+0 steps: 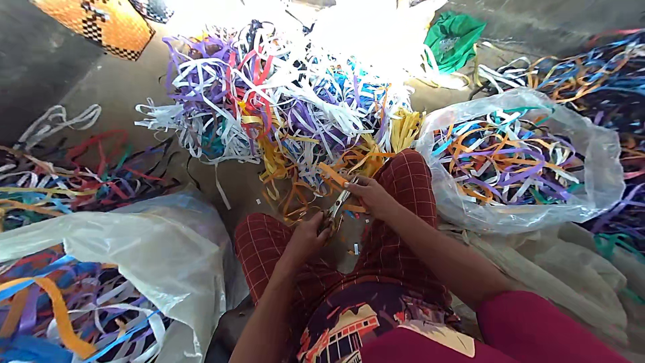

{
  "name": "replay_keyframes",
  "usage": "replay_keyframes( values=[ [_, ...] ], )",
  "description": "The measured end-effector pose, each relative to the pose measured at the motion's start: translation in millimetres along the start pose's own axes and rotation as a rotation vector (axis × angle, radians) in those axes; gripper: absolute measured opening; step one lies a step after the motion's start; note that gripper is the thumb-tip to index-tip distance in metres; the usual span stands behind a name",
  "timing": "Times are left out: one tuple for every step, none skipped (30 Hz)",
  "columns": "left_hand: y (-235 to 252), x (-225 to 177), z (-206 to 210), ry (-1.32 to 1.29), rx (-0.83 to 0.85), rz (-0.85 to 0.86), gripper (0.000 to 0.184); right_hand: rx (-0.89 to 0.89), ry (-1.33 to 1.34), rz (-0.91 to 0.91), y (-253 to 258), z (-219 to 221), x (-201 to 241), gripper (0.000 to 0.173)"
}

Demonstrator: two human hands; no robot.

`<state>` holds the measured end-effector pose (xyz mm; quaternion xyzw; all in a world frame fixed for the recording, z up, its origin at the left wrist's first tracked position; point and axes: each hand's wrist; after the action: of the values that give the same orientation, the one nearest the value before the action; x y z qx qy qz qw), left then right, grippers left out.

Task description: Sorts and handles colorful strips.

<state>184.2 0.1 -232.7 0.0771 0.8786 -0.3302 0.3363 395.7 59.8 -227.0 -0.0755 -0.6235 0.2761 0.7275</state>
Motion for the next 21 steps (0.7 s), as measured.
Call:
replay_keyframes(
  values=[
    [-1.9, -1.0, -0.9, 0.028, -0.007, 0.007, 0.035, -0.029, 0.025, -0.019, -2.4, 0.2, -0.9, 0.019],
    [-3.9, -1.1, -1.3, 0.053, -0.019, 0.019, 0.034, -0.067, 0.050, -0.049, -5.2, -1.2, 0.1, 0.018],
    [-6.1, 0.3, -0.5, 0.070, -0.039, 0.041, 0.034, -0.111, 0.082, -0.089, -8.6, -5.6, 2.4, 0.017],
    [-8.2, 3.0, 1.0, 0.076, -0.070, 0.063, 0.034, -0.156, 0.119, -0.145, -12.4, -13.7, 6.3, 0.016],
    [-10.4, 5.4, 2.3, 0.069, -0.105, 0.079, 0.034, -0.195, 0.165, -0.217, -16.9, -26.4, 11.7, 0.016],
    [-12.6, 7.3, 2.8, 0.057, -0.134, 0.082, 0.034, -0.237, 0.223, -0.301, -22.3, -43.0, 18.0, 0.018],
    [-14.7, 9.5, 3.1, 0.037, -0.155, 0.073, 0.033, -0.296, 0.316, -0.395, -27.2, -61.6, 25.3, 0.021],
    [-15.5, 13.6, 4.2, 0.014, -0.181, 0.074, 0.033, -0.377, 0.447, -0.487, -30.5, -80.7, 33.6, 0.025],
    [-15.5, 17.6, 5.9, -0.015, -0.211, 0.090, 0.033, -0.459, 0.600, -0.560, -32.6, -99.9, 41.6, 0.028],
    [-15.4, 19.0, 7.5, -0.053, -0.227, 0.102, 0.033, -0.536, 0.745, -0.609, -32.2, -117.7, 47.1, 0.031],
    [-15.1, 17.9, 9.6, -0.098, -0.233, 0.115, 0.033, -0.600, 0.860, -0.631, -29.5, -130.4, 49.1, 0.031],
    [-14.0, 16.0, 12.2, -0.138, -0.236, 0.137, 0.032, -0.641, 0.946, -0.623, -26.3, -134.1, 48.6, 0.027],
    [-12.7, 12.1, 14.5, -0.182, -0.229, 0.167, 0.032, -0.659, 0.961, -0.596, -23.6, -128.0, 47.0, 0.024],
    [-10.9, 7.9, 16.9, -0.214, -0.214, 0.202, 0.031, -0.647, 0.926, -0.557, -21.7, -114.9, 45.5, 0.027],
    [-9.0, 4.7, 19.9, -0.214, -0.188, 0.236, 0.031, -0.625, 0.863, -0.505, -19.9, -98.3, 44.1, 0.028],
    [-7.3, 2.0, 23.1, -0.193, -0.165, 0.267, 0.032, -0.602, 0.796, -0.454, -17.8, -81.6, 41.4, 0.025],
    [-5.5, 0.1, 26.5, -0.172, -0.148, 0.287, 0.033, -0.559, 0.722, -0.414, -16.5, -66.7, 37.1, 0.024],
    [-4.3, -2.0, 29.3, -0.152, -0.132, 0.292, 0.034, -0.535, 0.651, -0.388, -14.5, -53.5, 32.7, 0.022],
    [-3.4, -3.9, 30.6, -0.138, -0.103, 0.266, 0.035, -0.516, 0.607, -0.374, -11.7, -42.6, 27.5, 0.018],
    [-2.5, -5.5, 30.9, -0.129, -0.068, 0.216, 0.036, -0.511, 0.598, -0.372, -8.0, -33.4, 22.8, 0.012],
    [-1.2, -5.6, 31.1, -0.125, -0.053, 0.175, 0.037, -0.508, 0.587, -0.365, -5.4, -25.2, 19.4, 0.009]
  ],
)
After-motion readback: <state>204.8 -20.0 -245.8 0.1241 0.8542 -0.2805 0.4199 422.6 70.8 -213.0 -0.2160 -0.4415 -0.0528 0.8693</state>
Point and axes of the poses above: each hand's wrist, its own y-axis towards the middle knuckle, its own z-axis out of the palm, x = y × z, and after that the axes turned 4 degrees about x, right-handed
